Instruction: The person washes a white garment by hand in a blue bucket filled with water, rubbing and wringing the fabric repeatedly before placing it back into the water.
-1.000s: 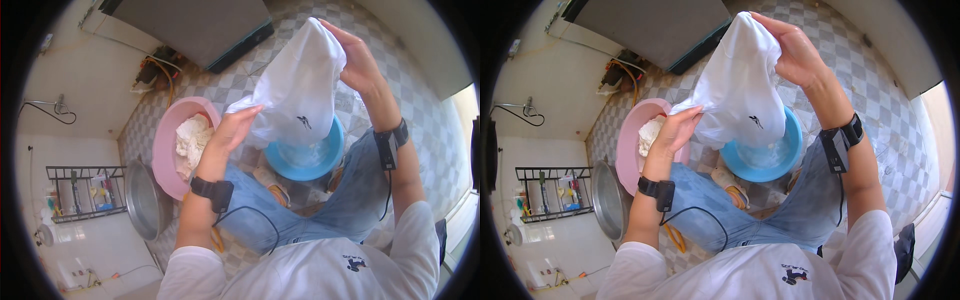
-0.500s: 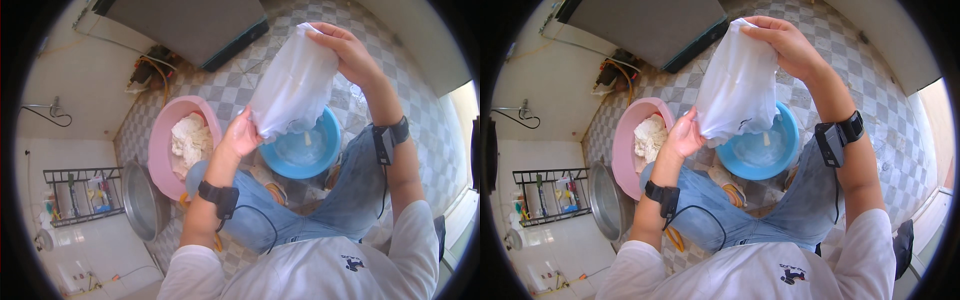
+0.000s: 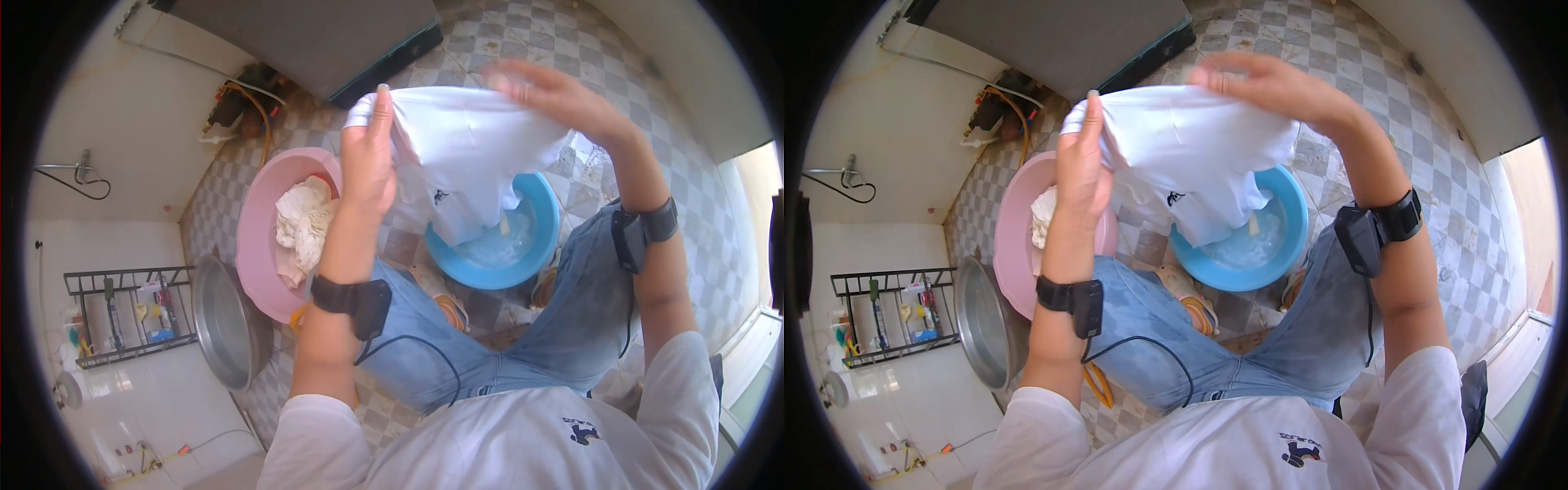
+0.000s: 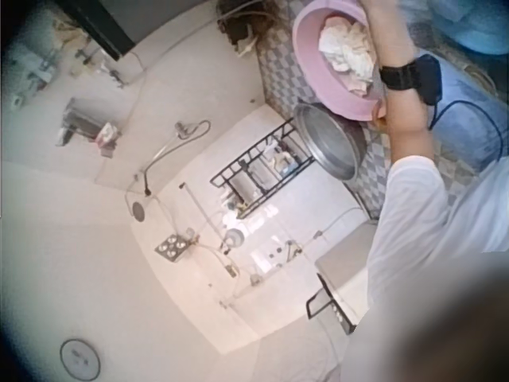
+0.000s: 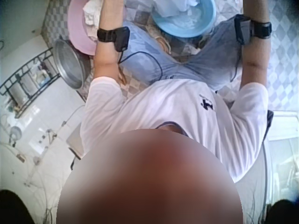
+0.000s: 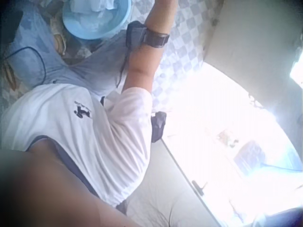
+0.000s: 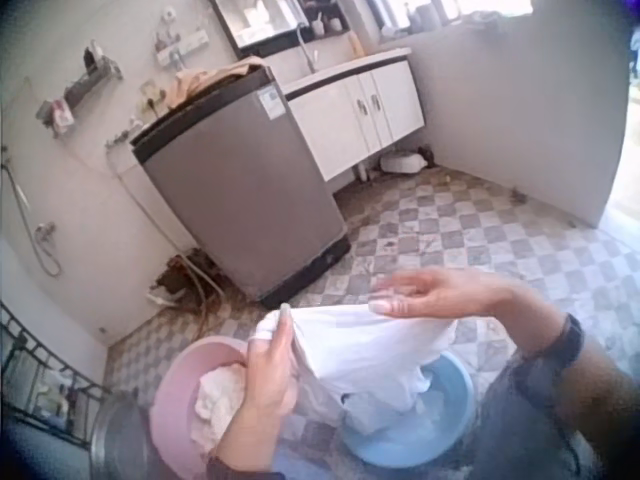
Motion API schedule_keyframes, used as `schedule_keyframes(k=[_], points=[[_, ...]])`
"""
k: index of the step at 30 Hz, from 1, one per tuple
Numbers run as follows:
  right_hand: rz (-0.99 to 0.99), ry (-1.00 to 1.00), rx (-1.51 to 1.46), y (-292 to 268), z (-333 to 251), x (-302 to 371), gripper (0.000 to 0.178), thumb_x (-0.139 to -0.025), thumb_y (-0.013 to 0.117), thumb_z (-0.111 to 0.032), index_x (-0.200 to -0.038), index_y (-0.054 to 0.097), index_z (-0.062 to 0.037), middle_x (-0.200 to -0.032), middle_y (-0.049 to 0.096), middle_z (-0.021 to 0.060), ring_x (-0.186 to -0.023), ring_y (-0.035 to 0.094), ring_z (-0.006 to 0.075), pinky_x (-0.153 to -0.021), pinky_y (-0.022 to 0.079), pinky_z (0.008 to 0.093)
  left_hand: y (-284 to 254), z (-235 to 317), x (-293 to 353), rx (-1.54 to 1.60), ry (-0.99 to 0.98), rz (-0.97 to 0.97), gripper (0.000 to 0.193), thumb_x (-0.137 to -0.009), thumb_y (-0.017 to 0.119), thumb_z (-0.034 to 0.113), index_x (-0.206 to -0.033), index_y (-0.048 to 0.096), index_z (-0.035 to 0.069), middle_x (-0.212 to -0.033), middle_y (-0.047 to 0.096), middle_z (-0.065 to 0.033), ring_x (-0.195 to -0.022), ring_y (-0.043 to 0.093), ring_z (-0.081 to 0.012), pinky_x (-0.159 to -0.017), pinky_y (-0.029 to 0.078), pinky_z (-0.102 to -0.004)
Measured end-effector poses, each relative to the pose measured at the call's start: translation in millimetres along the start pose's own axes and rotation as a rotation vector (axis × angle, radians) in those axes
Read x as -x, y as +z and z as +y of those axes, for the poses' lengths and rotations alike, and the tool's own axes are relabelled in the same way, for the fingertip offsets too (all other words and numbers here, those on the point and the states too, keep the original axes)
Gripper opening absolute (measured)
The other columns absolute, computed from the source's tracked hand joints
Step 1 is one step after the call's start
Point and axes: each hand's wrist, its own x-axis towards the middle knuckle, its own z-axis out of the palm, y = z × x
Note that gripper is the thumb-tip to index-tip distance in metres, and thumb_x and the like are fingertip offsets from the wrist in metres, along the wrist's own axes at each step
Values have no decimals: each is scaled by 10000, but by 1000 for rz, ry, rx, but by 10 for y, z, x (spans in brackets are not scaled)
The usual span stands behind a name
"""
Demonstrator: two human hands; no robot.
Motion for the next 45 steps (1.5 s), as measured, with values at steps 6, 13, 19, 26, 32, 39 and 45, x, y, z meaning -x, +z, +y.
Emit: schedule_keyframes(k=[6, 13, 19, 26, 32, 39, 45], points=[[-144, 56, 59, 172, 417, -273, 328, -869, 639, -335, -920, 708, -19, -1148, 593, 80, -998, 556, 132, -826, 442, 267, -129, -452, -53, -73, -10, 189, 331, -957, 518, 324, -803, 533, 31, -729, 464, 45, -665, 402, -45, -599, 365, -222], [179, 213, -469, 774, 223, -357, 358, -928, 539, -361, -1077, 608, -42, -954, 609, 9, -876, 525, 92, -788, 419, 247, 75, -598, -79, 160, -214, 367, 455, -964, 443, 429, -777, 517, 22, -768, 508, 2, -696, 472, -75, -640, 447, -247], [313, -479, 403, 1645, 33, -224, 339, -863, 561, -381, -689, 651, -104, -635, 593, 115, -564, 563, 251, -492, 424, 332, -420, -1590, -406, 1030, -152, -784, 464, -975, 303, 494, -1008, 554, 106, -940, 602, -30, -901, 600, -168, -769, 495, -331], [581, -308, 540, 1393, 282, -516, 378, -844, 593, -339, -546, 580, -106, -454, 501, 99, -419, 493, 318, -398, 373, 386, 34, -946, -179, 747, -468, -108, 419, -944, 365, 495, -1001, 539, 118, -1008, 595, -47, -973, 577, -186, -827, 473, -385], [458, -532, 605, 1603, 212, -223, 357, -845, 598, -357, -587, 588, -110, -490, 530, 109, -431, 514, 314, -411, 397, 387, -119, -1230, -196, 983, -431, -518, 378, -944, 359, 406, -1043, 538, 88, -1017, 586, -55, -956, 573, -194, -833, 473, -373], [422, -669, 881, 1793, 34, -68, 344, -847, 591, -346, -586, 555, -124, -468, 486, 122, -426, 543, 267, -419, 417, 403, -284, -773, -98, 803, -814, -239, 566, -938, 327, 522, -966, 594, 23, -933, 621, -127, -897, 605, -269, -842, 468, -416], [592, -281, 629, 1467, 288, -604, 234, -813, 563, -250, -638, 567, -94, -461, 500, 123, -475, 581, 291, -439, 445, 433, -117, -1126, -100, 794, -584, -3, 456, -960, 356, 410, -1152, 484, 17, -1081, 577, -124, -968, 578, -241, -857, 467, -390]])
